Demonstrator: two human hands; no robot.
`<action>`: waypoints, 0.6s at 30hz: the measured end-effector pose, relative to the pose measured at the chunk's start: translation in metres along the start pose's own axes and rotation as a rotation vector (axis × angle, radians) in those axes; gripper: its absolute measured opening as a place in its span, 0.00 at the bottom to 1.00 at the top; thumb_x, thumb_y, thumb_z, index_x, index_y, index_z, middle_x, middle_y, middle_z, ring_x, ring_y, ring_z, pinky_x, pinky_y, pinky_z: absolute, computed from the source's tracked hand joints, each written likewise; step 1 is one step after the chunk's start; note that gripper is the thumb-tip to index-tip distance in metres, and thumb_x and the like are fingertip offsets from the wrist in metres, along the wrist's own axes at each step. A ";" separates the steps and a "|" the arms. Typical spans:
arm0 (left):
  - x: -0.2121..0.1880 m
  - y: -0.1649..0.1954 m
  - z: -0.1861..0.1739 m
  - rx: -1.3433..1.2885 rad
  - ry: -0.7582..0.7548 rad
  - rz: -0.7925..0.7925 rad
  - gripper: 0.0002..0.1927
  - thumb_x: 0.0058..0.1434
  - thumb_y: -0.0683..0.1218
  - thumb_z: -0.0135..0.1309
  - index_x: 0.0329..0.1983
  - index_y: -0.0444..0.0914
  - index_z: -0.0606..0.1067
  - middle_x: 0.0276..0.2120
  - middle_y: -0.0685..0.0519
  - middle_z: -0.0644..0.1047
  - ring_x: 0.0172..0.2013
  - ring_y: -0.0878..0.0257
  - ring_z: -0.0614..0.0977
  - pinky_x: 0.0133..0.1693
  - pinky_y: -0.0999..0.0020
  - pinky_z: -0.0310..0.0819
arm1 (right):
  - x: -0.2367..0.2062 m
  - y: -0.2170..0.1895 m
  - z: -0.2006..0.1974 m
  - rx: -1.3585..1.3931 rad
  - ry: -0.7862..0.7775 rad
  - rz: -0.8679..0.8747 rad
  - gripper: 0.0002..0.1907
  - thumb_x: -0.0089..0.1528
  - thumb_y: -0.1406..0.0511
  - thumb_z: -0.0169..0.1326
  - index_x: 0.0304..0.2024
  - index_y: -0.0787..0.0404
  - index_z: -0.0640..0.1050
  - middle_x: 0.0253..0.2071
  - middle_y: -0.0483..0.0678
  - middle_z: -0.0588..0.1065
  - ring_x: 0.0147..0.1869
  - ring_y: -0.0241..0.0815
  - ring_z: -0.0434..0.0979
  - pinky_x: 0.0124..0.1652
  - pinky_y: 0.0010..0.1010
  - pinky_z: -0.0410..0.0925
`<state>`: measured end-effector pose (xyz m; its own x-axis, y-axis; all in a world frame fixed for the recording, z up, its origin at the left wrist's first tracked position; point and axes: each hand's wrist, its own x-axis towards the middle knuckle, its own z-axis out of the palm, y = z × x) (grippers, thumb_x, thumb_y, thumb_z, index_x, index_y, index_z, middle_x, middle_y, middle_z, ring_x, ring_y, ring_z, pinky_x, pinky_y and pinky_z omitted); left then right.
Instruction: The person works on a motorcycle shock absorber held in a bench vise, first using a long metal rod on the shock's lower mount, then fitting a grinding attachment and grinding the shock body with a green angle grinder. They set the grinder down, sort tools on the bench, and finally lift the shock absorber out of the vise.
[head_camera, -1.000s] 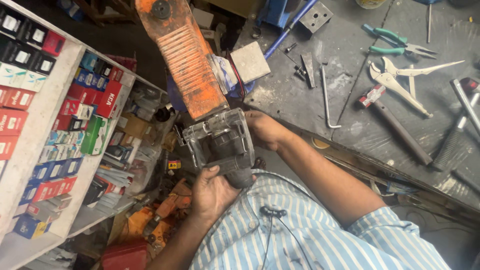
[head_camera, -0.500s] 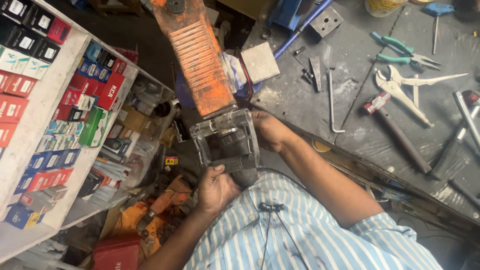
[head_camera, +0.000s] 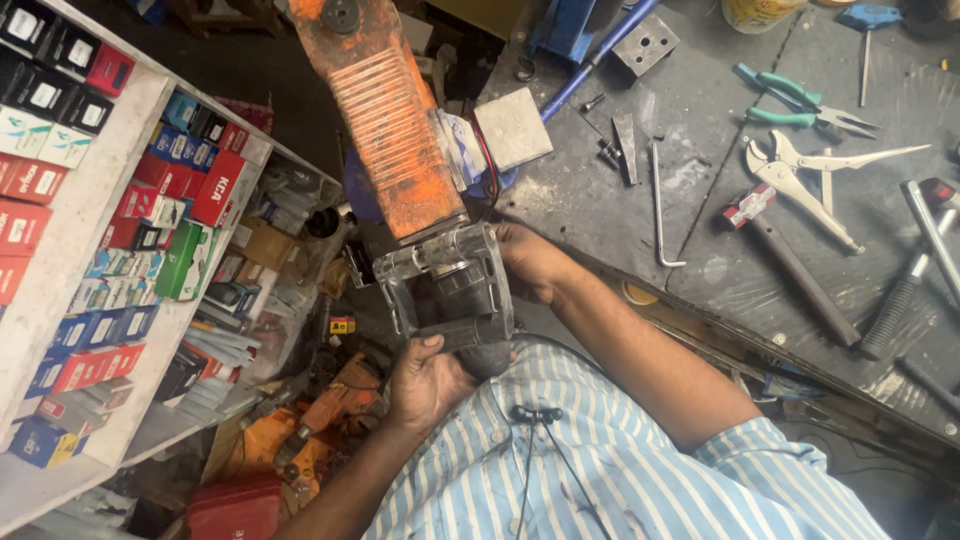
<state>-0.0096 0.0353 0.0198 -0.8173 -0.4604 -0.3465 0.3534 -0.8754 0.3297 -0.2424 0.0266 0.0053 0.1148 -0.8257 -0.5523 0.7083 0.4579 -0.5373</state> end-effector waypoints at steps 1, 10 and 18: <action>-0.001 0.000 0.001 0.008 -0.015 -0.005 0.39 0.60 0.53 0.53 0.68 0.27 0.58 0.57 0.33 0.73 0.57 0.41 0.77 0.61 0.38 0.70 | 0.000 0.000 0.000 -0.090 0.024 0.010 0.16 0.69 0.68 0.49 0.56 0.71 0.76 0.44 0.57 0.81 0.34 0.41 0.80 0.32 0.29 0.73; 0.002 0.000 0.002 0.003 -0.025 -0.009 0.40 0.59 0.53 0.53 0.68 0.27 0.58 0.58 0.33 0.72 0.59 0.41 0.76 0.63 0.35 0.68 | 0.007 0.009 0.000 -0.001 -0.028 -0.066 0.15 0.67 0.67 0.52 0.52 0.72 0.78 0.46 0.58 0.81 0.45 0.44 0.84 0.47 0.35 0.78; 0.002 0.001 0.000 0.010 -0.076 -0.005 0.39 0.61 0.52 0.53 0.69 0.25 0.58 0.60 0.32 0.71 0.61 0.41 0.75 0.65 0.34 0.65 | 0.002 0.009 0.006 0.000 -0.089 -0.116 0.14 0.66 0.70 0.55 0.53 0.72 0.77 0.47 0.58 0.80 0.46 0.44 0.83 0.49 0.36 0.77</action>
<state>-0.0105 0.0337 0.0193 -0.8517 -0.4428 -0.2803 0.3448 -0.8763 0.3365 -0.2315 0.0274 0.0034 0.0940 -0.8989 -0.4279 0.7203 0.3581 -0.5940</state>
